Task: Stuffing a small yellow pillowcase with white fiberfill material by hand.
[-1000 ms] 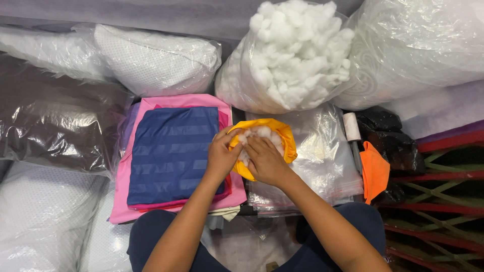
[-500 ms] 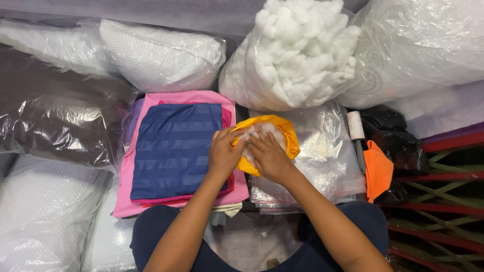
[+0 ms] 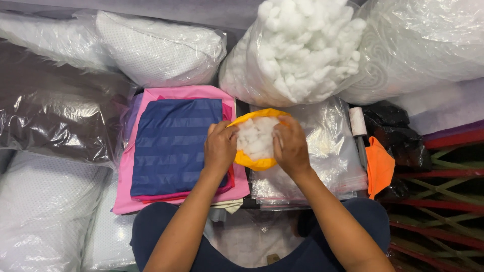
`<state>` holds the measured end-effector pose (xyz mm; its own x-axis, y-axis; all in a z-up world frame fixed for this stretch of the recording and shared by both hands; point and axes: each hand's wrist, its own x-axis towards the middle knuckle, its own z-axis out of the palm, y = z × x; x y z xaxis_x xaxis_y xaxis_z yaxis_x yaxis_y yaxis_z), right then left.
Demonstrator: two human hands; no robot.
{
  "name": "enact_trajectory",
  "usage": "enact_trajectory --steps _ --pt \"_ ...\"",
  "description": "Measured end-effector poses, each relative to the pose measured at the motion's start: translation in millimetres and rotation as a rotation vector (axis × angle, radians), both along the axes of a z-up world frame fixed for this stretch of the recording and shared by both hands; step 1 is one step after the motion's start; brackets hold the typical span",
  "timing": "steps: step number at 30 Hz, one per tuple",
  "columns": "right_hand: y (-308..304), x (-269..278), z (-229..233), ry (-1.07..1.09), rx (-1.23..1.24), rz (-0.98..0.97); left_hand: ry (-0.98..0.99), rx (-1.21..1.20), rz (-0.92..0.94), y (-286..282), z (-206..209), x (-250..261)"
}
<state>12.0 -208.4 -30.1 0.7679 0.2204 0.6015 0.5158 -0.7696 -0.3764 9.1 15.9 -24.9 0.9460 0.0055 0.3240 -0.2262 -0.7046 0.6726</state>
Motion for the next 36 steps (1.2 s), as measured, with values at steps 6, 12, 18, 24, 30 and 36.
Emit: enact_trajectory --steps 6,12,18,24,30,36 --pt "-59 15 -29 0.840 0.228 -0.455 -0.038 -0.005 0.013 -3 8 1" --pt "-41 -9 11 0.838 0.405 -0.323 -0.435 0.193 -0.172 -22 22 -8" --pt "-30 -31 33 0.888 0.643 -0.169 -0.225 0.377 -0.376 -47 7 -30" --pt "-24 -43 20 0.809 0.940 0.003 -0.096 0.462 -0.400 -50 -29 -11" --pt "-28 -36 37 0.823 0.679 -0.169 -0.125 0.245 -0.539 -45 -16 -13" --pt "-31 -32 39 0.704 0.503 -0.313 -0.318 0.182 0.109 -32 4 -4"
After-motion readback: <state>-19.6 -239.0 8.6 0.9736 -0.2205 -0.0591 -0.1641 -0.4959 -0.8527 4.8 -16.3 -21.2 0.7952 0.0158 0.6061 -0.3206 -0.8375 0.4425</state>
